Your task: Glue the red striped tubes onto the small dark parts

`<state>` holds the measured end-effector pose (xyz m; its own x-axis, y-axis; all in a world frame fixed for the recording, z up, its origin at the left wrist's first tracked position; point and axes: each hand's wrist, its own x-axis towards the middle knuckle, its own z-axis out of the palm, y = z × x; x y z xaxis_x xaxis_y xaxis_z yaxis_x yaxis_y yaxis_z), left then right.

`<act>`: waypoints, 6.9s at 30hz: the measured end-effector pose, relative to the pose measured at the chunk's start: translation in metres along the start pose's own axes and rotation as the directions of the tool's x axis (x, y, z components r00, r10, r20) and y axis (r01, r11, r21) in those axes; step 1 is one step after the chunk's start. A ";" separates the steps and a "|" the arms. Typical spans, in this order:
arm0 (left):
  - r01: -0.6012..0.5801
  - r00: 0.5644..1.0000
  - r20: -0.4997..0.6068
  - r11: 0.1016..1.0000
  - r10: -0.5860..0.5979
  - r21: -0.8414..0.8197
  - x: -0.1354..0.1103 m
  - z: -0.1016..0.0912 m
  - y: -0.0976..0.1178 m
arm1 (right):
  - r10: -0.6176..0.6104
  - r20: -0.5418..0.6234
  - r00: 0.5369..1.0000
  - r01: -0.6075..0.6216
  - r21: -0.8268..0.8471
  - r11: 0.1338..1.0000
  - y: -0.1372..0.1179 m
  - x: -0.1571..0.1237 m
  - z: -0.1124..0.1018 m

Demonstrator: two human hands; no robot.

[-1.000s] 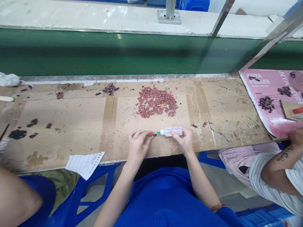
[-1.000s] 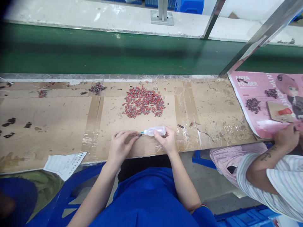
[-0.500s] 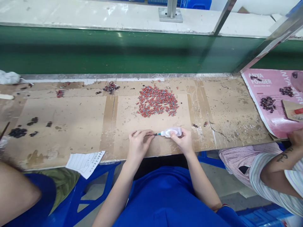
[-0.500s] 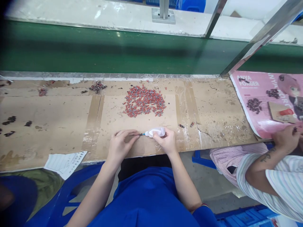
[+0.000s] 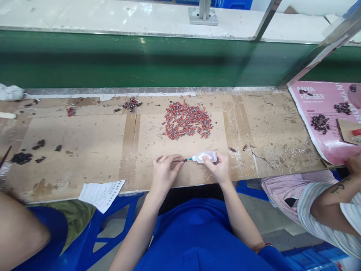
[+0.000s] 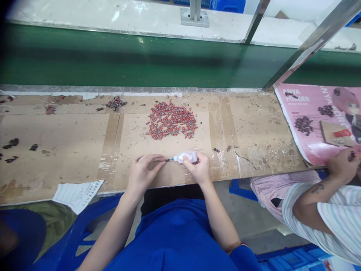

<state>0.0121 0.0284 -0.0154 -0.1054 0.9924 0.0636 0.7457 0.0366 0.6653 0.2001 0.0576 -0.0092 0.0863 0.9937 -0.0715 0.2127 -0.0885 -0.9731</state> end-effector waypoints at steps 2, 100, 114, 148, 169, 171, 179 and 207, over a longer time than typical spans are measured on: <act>0.002 1.000 0.005 1.000 -0.002 -0.002 0.000 0.000 -0.001 | 0.006 0.014 1.000 -0.006 0.000 1.000 0.001 0.000 0.000; 0.091 0.994 0.102 0.862 -0.046 -0.499 -0.004 -0.008 0.018 | 0.132 0.144 0.981 -0.175 0.354 0.919 -0.010 -0.021 0.035; 0.222 0.974 0.113 0.711 -0.198 -0.667 -0.009 -0.003 0.033 | 0.025 0.084 0.996 -0.054 0.358 0.932 -0.022 -0.026 0.030; -0.005 0.974 -0.226 0.993 0.032 0.118 -0.007 -0.032 -0.032 | -0.510 -0.140 0.849 0.338 -0.598 0.727 0.014 0.024 -0.057; -0.320 0.945 -0.018 0.934 0.327 0.156 0.006 -0.001 -0.022 | 0.121 -0.046 0.992 -0.072 0.584 0.808 0.004 0.016 0.000; -0.315 0.946 -0.029 0.934 0.324 0.172 0.005 0.001 -0.021 | 0.215 -0.026 0.976 -0.144 0.665 0.733 0.001 0.015 0.004; -0.368 0.927 -0.040 0.925 0.373 0.097 0.006 -0.003 -0.024 | 0.173 -0.050 0.984 -0.130 0.465 0.876 -0.002 0.008 0.018; -0.325 0.940 -0.084 0.944 0.329 0.060 0.006 0.000 -0.020 | 0.027 -0.030 0.999 -0.022 0.169 0.985 0.002 0.004 0.018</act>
<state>-0.0034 0.0335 -0.0279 0.0914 0.9355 0.3413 0.7773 -0.2813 0.5627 0.1834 0.0623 -0.0148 0.1210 0.9885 -0.0912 0.0429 -0.0970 -0.9944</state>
